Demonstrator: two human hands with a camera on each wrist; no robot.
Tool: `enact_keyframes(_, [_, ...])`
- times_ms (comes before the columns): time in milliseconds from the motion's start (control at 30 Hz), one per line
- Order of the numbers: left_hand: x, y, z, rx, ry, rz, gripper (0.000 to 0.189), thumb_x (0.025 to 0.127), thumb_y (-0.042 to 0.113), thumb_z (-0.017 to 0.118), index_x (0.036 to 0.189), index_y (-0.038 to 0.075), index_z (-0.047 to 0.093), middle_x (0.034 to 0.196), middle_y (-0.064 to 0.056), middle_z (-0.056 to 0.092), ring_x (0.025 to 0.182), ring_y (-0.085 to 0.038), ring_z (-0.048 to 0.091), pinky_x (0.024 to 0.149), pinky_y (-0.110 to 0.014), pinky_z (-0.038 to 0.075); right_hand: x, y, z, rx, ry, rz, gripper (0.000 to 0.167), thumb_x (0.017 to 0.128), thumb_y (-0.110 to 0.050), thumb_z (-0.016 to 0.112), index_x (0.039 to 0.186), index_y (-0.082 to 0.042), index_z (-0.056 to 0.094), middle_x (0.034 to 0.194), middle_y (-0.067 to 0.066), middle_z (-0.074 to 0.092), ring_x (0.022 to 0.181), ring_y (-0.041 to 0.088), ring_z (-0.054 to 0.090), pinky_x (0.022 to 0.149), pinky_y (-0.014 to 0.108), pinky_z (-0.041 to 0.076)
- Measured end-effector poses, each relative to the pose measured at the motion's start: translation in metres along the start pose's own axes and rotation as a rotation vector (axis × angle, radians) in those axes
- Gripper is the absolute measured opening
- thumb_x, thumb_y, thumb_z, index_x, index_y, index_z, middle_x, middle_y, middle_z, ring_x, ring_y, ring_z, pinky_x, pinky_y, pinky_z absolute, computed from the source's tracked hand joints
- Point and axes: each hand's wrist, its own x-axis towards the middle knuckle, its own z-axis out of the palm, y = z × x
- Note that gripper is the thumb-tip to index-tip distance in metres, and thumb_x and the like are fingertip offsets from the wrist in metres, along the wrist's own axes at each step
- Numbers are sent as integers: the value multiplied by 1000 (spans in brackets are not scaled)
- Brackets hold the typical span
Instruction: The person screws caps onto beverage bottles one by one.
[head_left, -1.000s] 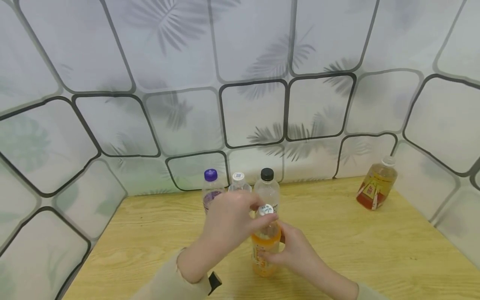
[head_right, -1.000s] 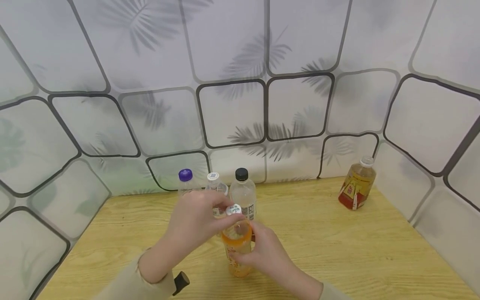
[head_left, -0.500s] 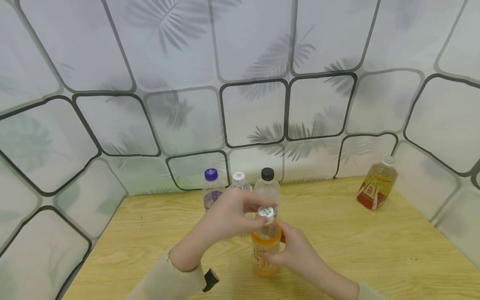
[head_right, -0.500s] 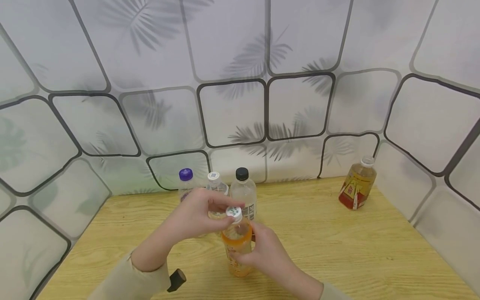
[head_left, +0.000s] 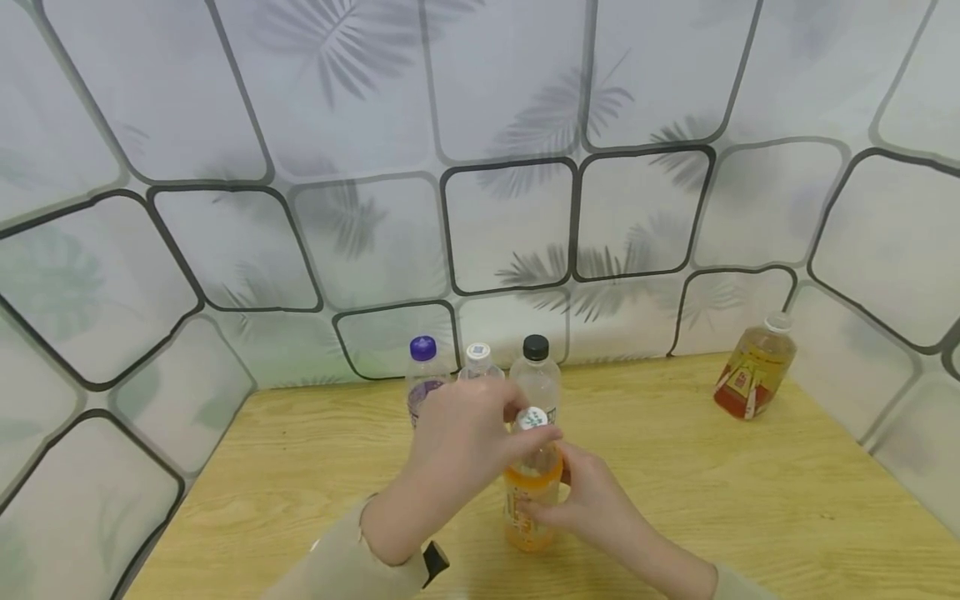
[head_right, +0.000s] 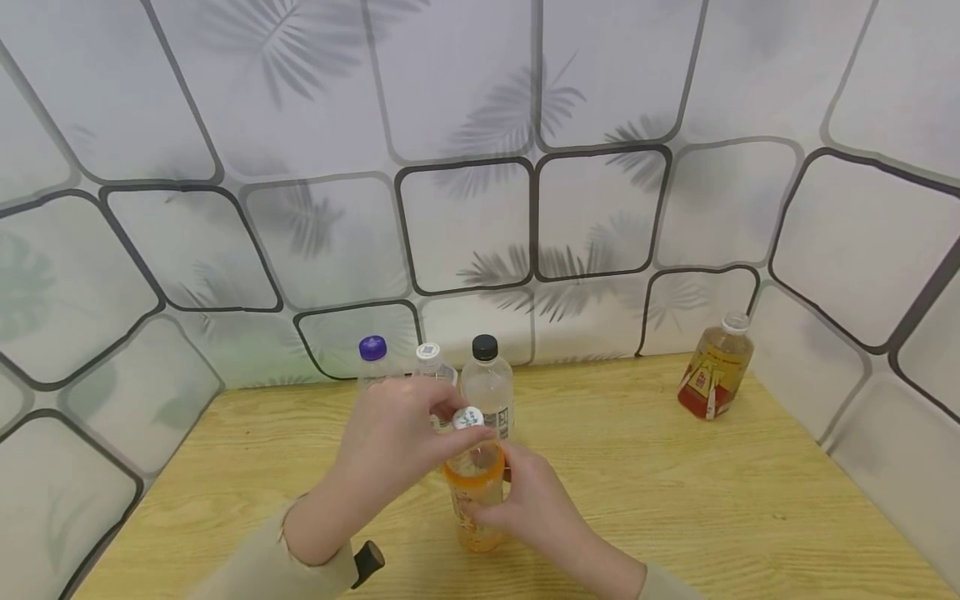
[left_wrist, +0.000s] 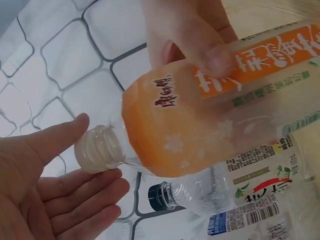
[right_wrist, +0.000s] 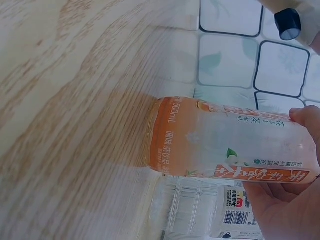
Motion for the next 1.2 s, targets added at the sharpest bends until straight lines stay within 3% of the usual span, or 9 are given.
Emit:
enact_keyframes(133, [1, -2, -1, -43, -62, 22, 21, 86, 38, 89, 86, 19, 82, 79, 6, 79, 67, -8, 68, 59, -18, 49, 0, 1, 0, 3, 1, -8, 65, 84, -19, 90, 141, -4, 62, 132, 11, 74, 118, 32, 72, 100, 41, 62])
enact_keyframes(267, [7, -9, -3, -271, -216, 18, 18, 88, 18, 86, 106, 14, 84, 102, 1, 84, 90, -16, 80, 79, -24, 63, 0, 1, 0, 8, 1, -15, 65, 84, -20, 90, 141, -5, 62, 134, 11, 73, 118, 31, 73, 100, 38, 62])
enact_keyframes(400, [11, -18, -2, -516, -342, -4, 32, 86, 1, 81, 117, 8, 81, 113, -6, 83, 100, -20, 80, 87, -23, 64, -1, 2, 0, 10, 4, -28, 59, 84, -18, 90, 135, -3, 65, 131, 10, 74, 116, 27, 74, 100, 37, 62])
enact_keyframes(533, [12, -22, -1, -592, -383, 2, 36, 86, -2, 77, 121, 6, 79, 118, -10, 81, 106, -22, 79, 93, -24, 63, -1, 2, 1, 10, 8, -37, 54, 83, -15, 89, 131, -3, 66, 127, 10, 75, 114, 25, 74, 100, 39, 62])
enact_keyframes(633, [11, -20, -3, -551, -361, -4, 39, 89, 6, 79, 128, 6, 76, 125, -8, 79, 113, -23, 77, 97, -28, 62, -1, 1, 1, 5, 8, -33, 56, 84, -16, 90, 132, -3, 66, 128, 10, 75, 114, 26, 74, 99, 39, 63])
enact_keyframes(767, [6, -10, -4, -292, -193, -4, 41, 92, 35, 83, 125, 10, 78, 94, -1, 81, 68, -12, 70, 60, -17, 55, 0, 1, 1, 6, 3, -19, 57, 84, -19, 90, 134, -3, 65, 127, 10, 75, 114, 26, 74, 99, 40, 63])
enact_keyframes(967, [-4, 2, 4, 205, 134, 68, 48, 81, 61, 87, 64, 21, 66, 52, 13, 45, 46, 1, 23, 43, -13, 11, -1, 2, 2, 28, 3, -8, 58, 85, -19, 89, 136, -4, 64, 129, 9, 75, 116, 28, 73, 101, 44, 62])
enact_keyframes(1067, [-5, 3, 6, 248, 138, 74, 60, 78, 62, 88, 55, 22, 49, 51, 13, 28, 47, -2, 18, 46, -15, 6, -1, 3, 2, 31, 6, -13, 61, 85, -18, 89, 138, -4, 63, 131, 10, 74, 118, 30, 72, 101, 43, 62])
enact_keyframes(1200, [0, 1, 2, 117, 12, 57, 41, 82, 50, 90, 65, 19, 67, 56, 13, 56, 49, -1, 42, 46, -13, 27, -1, 3, 1, 20, 8, -22, 63, 84, -19, 90, 139, -4, 63, 132, 10, 74, 118, 29, 72, 101, 40, 62])
